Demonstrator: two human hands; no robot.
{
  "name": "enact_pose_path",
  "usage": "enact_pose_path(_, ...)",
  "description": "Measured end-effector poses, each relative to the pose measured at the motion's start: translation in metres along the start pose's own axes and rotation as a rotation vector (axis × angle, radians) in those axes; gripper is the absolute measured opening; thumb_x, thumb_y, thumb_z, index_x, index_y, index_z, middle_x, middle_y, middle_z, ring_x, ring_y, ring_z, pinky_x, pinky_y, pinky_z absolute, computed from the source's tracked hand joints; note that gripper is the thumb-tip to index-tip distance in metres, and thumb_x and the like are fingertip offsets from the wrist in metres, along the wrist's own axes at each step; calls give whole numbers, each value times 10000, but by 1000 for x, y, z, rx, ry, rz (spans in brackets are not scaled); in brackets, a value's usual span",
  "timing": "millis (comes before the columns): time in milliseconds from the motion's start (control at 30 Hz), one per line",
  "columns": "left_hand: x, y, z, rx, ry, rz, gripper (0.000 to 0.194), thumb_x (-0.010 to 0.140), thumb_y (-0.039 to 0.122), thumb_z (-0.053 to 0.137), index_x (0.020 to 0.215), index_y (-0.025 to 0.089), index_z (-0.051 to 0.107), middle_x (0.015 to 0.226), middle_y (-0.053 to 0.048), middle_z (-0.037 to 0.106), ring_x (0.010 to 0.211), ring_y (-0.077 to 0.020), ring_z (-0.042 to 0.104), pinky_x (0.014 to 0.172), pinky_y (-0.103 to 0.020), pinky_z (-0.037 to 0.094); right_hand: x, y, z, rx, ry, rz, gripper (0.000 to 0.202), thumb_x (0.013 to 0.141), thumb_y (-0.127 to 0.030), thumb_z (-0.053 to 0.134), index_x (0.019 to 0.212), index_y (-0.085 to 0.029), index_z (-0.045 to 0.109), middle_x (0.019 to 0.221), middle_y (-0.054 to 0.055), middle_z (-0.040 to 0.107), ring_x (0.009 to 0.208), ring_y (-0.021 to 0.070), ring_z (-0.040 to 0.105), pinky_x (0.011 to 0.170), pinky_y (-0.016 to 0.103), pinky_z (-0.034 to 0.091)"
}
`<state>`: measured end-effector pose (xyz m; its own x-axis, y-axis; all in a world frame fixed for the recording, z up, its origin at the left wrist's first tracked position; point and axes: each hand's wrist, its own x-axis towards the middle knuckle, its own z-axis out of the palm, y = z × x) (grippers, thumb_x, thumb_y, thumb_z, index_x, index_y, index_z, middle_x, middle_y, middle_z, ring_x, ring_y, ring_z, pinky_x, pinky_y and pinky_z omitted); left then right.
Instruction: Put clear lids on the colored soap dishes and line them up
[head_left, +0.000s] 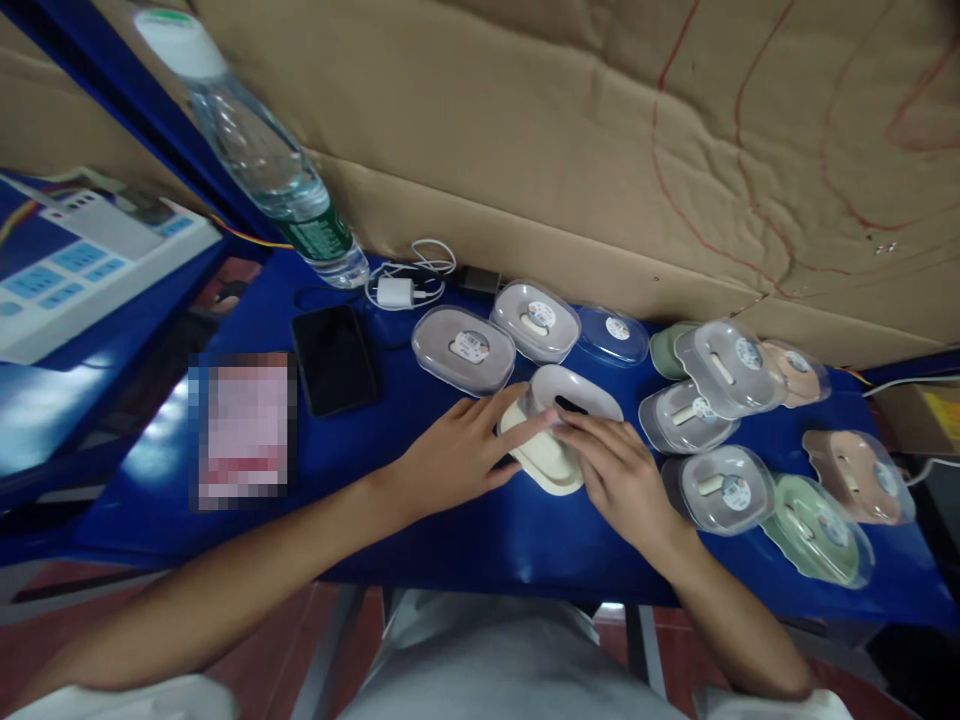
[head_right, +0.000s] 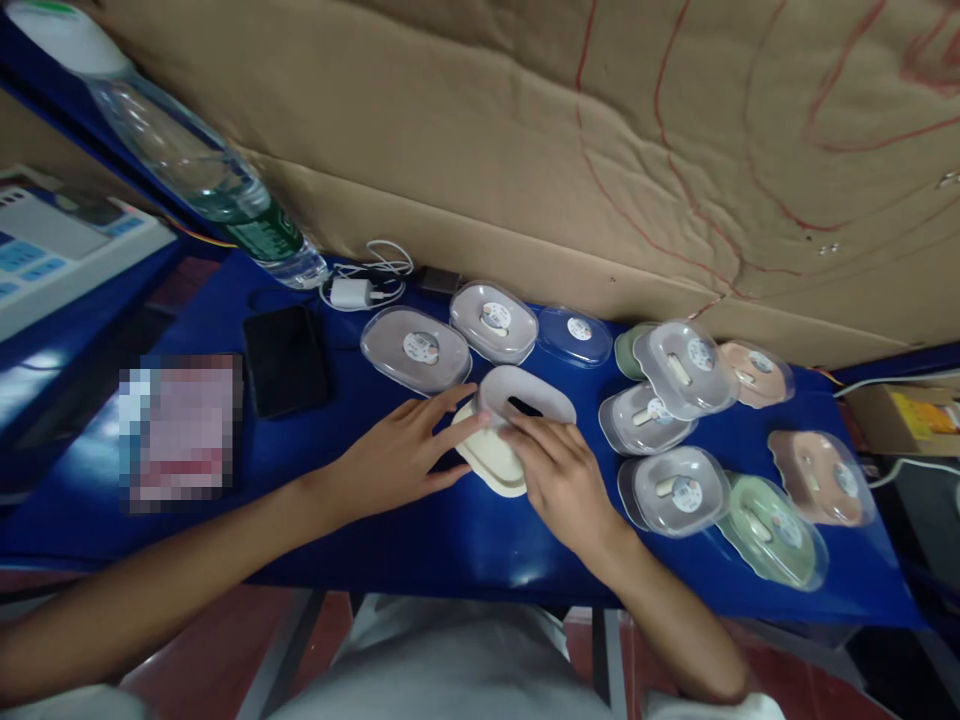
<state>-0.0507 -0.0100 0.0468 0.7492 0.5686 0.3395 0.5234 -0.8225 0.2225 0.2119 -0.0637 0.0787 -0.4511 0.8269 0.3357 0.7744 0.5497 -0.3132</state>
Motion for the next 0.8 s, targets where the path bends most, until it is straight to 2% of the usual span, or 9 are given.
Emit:
enact_pose_path(167, 3, -4, -2, 43, 36, 71, 690, 1070, 355, 671, 1681, 232, 373, 1702, -248, 445, 1486, -403, 573, 1133, -553, 558, -1, -14, 9, 47, -80, -122, 382, 1084, -140, 540, 1411, -247, 705, 1359, 99, 771, 1267, 246, 726, 1064, 427, 606)
enact_pose_path(300, 4, -8, -2, 48, 9, 148, 517, 1113, 291, 592, 1605, 177, 486, 1673, -195, 521, 1508, -341, 565, 1203, -496, 517, -3, -19, 19, -97, -113, -157, 421, 1053, -98, 548, 1446, -168, 681, 1399, 156, 732, 1309, 298, 687, 1119, 485, 586)
enact_pose_path(433, 4, -14, 3, 35, -1, 146, 491, 1116, 265, 581, 1593, 172, 507, 1604, -170, 603, 1482, -312, 595, 1212, -474, 514, -4, -15, 23, -172, -112, -162, 572, 1024, -24, 468, 1553, -191, 608, 1433, 164, 710, 1397, 313, 637, 1107, 487, 585)
enact_pose_path(533, 3, -17, 6, 22, 25, 153, 470, 1117, 275, 580, 1571, 162, 532, 1580, -176, 621, 1481, -317, 596, 1210, -483, 519, -3, -13, 24, -183, -118, -191, 539, 1038, -43, 479, 1529, -204, 631, 1441, 162, 712, 1372, 303, 655, 1045, 447, 597)
enact_pose_path(600, 3, -18, 9, 3, 33, 151, 471, 1117, 280, 578, 1572, 168, 532, 1585, -181, 614, 1488, -320, 589, 1213, -495, 521, -3, -16, 24, -176, -132, -201, 505, 1049, -66, 500, 1513, -210, 641, 1453, 153, 712, 1374, 292, 654, 1071, 447, 576)
enact_pose_path(700, 3, -20, 11, -31, 36, 136, 505, 1104, 273, 594, 1589, 157, 512, 1586, -193, 606, 1496, -324, 580, 1236, -509, 508, -1, -21, 27, -209, -144, -99, 489, 1070, -151, 554, 1550, -232, 596, 1512, 153, 681, 1438, 328, 605, 1215, 597, 462)
enact_pose_path(767, 3, -20, 12, -41, 38, 132, 523, 1095, 264, 605, 1595, 148, 503, 1591, -204, 595, 1499, -335, 574, 1237, -517, 511, -1, -21, 29, -240, -127, 32, 478, 1082, -239, 586, 1559, -215, 578, 1575, 186, 625, 1492, 380, 553, 1251, 716, 378)
enact_pose_path(800, 4, -21, 12, -47, 39, 129, 526, 1092, 258, 608, 1596, 151, 502, 1594, -208, 587, 1503, -339, 569, 1234, -520, 514, 0, -19, 31, -238, -118, 79, 472, 1086, -272, 589, 1553, -204, 579, 1600, 201, 596, 1511, 394, 535, 1251, 739, 369)
